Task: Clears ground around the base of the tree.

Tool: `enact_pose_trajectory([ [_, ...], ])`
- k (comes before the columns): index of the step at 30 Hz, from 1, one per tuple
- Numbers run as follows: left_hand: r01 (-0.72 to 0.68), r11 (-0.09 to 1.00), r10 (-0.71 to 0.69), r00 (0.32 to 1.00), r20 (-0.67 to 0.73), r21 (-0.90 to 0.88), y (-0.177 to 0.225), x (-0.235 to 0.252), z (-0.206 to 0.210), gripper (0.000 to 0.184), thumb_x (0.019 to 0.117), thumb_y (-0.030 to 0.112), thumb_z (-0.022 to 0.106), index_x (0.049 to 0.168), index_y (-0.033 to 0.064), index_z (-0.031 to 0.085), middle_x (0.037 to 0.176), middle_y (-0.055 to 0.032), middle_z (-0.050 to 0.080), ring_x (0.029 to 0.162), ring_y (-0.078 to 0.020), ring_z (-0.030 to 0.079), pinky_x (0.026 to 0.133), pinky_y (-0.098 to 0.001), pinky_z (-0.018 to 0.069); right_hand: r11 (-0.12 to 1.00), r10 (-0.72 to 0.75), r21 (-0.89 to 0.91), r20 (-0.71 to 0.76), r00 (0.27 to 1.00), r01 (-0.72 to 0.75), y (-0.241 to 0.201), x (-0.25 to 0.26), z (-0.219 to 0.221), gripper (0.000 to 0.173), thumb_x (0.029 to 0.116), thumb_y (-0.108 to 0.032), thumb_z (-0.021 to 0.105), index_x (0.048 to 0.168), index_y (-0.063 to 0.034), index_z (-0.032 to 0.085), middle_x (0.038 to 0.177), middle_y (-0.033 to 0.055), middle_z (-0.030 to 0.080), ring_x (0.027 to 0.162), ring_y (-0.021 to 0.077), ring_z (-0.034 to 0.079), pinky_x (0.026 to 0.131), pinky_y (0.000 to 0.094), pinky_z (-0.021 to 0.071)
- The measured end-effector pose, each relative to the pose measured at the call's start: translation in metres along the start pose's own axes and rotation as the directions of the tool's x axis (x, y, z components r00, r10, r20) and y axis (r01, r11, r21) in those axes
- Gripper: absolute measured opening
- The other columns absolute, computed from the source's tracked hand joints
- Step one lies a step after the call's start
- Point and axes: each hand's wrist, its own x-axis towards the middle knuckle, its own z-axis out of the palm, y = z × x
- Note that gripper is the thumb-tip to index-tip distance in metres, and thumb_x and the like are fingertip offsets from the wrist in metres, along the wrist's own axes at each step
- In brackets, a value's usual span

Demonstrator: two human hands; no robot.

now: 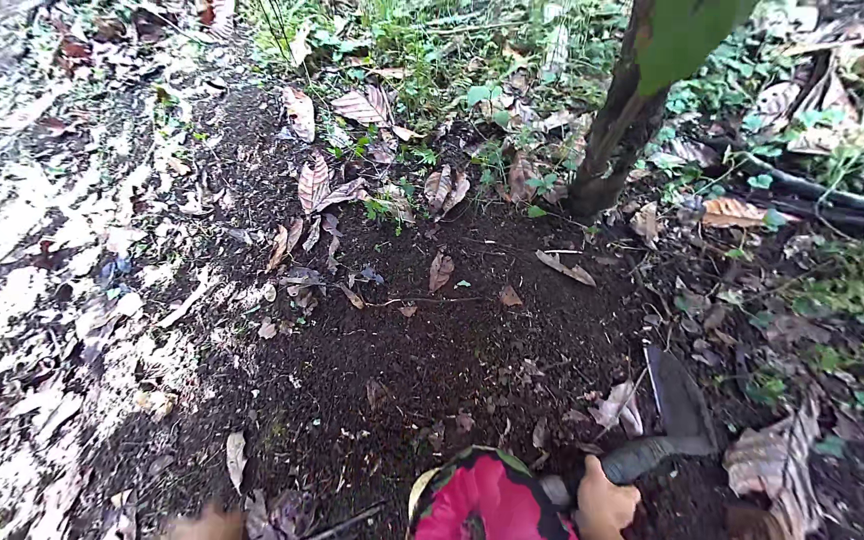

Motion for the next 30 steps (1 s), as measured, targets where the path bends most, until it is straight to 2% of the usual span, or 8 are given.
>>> enact_pose_trajectory([
  [5, -0.666, 0.738, 0.674, 0.732, 0.098, -0.108, 0.217, -0.03, 0.043, 0.065, 0.0879, 0.051, 0.076, 0.147, 0.029, 0.058, 0.172, -0.0199, 0.014, 0.154, -0.0564, 0.004, 0.109, -0.0872, 0.0082, 0.964, -0.089, 0.256, 0.056, 0.994, 0.072, -0.045, -0.01, 0.001, 0.075, 0.0913, -0.015, 0.075, 0.151, 0.0058, 0.035, 0.145, 0.0319, 0.05, 0.132, 0.0399, 0.053, 0.109, 0.056, 0.0447],
  [7, -0.665, 0.717, 0.695, 0.706, 0.135, -0.212, 0.282, -0.036, 0.035, 0.082, 0.0828, 0.057, 0.079, 0.155, 0.0334, 0.047, 0.173, -0.0186, 0.004, 0.154, -0.0569, -0.002, 0.108, -0.0886, 0.0083, 0.945, -0.183, 0.302, 0.17, 0.968, 0.126, -0.063, -0.005, -0.005, 0.08, 0.0917, -0.007, 0.073, 0.156, -0.0011, 0.025, 0.137, 0.0266, 0.055, 0.11, 0.0324, 0.065, 0.093, 0.0502, 0.0559],
  [9, -0.544, 0.773, 0.619, 0.759, 0.201, -0.328, 0.332, -0.032, 0.027, 0.104, 0.0754, 0.063, 0.082, 0.162, 0.0377, 0.031, 0.172, -0.019, -0.009, 0.152, -0.0594, -0.009, 0.105, -0.0912, 0.0082, 0.917, -0.264, 0.374, 0.3, 0.917, 0.141, -0.088, 0.002, -0.008, 0.079, 0.0934, 0.001, 0.068, 0.155, -0.008, 0.018, 0.103, 0.0192, 0.064, 0.065, 0.0245, 0.071, 0.057, 0.0422, 0.0631],
  [12, -0.334, 0.857, 0.465, 0.829, 0.31, -0.392, 0.386, -0.01, 0.031, 0.127, 0.0667, 0.066, 0.087, 0.165, 0.0398, 0.011, 0.17, -0.0214, -0.019, 0.15, -0.0632, -0.011, 0.1, -0.0934, 0.0147, 0.925, -0.33, 0.332, 0.455, 0.827, 0.187, -0.144, 0.0, -0.017, 0.063, 0.0975, -0.001, 0.065, 0.146, -0.0061, 0.024, 0.082, 0.0136, 0.064, 0.051, 0.021, 0.065, 0.047, 0.0388, 0.0604],
  [16, -0.228, 0.91, 0.365, 0.837, 0.407, -0.347, 0.412, 0.001, 0.053, 0.144, 0.0615, 0.065, 0.09, 0.165, 0.0383, -0.006, 0.166, -0.0209, -0.032, 0.147, -0.0658, -0.018, 0.096, -0.0953, 0.0177, 0.892, -0.443, 0.175, 0.53, 0.723, 0.417, -0.208, -0.012, -0.015, 0.063, 0.0937, 0.0, 0.065, 0.144, -0.0008, 0.027, 0.084, 0.0139, 0.064, 0.053, 0.0215, 0.066, 0.048, 0.0393, 0.0605],
  [20, -0.229, 0.937, 0.337, 0.792, 0.51, -0.264, 0.422, 0.008, 0.054, 0.149, 0.0613, 0.065, 0.091, 0.165, 0.0328, -0.011, 0.162, -0.0257, -0.036, 0.146, -0.0679, -0.017, 0.096, -0.0923, 0.0253, 0.604, -0.435, -0.341, 0.616, 0.657, 0.72, -0.274, -0.009, -0.009, 0.07, 0.0971, -0.019, 0.07, 0.155, -0.0078, 0.033, 0.106, 0.0251, 0.068, 0.082, 0.0376, 0.072, 0.075, 0.0586, 0.0596],
  [23, -0.218, 0.942, 0.323, 0.789, 0.522, -0.254, 0.424, 0.012, 0.053, 0.151, 0.0597, 0.065, 0.092, 0.165, 0.0302, -0.011, 0.162, -0.0269, -0.035, 0.145, -0.0689, -0.017, 0.095, -0.0933, 0.0232, 0.387, -0.37, -0.585, 0.609, 0.701, 0.713, -0.308, -0.027, 0.003, 0.065, 0.1038, -0.029, 0.062, 0.159, -0.0147, 0.031, 0.108, 0.0293, 0.07, 0.097, 0.0487, 0.07, 0.085, 0.0677, 0.0534],
  [30, -0.216, 0.949, 0.308, 0.781, 0.544, -0.229, 0.426, 0.012, 0.047, 0.152, 0.0585, 0.067, 0.091, 0.165, 0.0307, -0.011, 0.163, -0.0282, -0.033, 0.145, -0.0687, -0.017, 0.096, -0.0931, 0.0227, 0.114, -0.31, -0.745, 0.602, 0.736, 0.658, -0.368, -0.089, 0.036, 0.061, 0.1069, -0.03, 0.053, 0.16, -0.014, 0.028, 0.113, 0.0265, 0.069, 0.104, 0.0456, 0.07, 0.088, 0.0619, 0.0555],
])
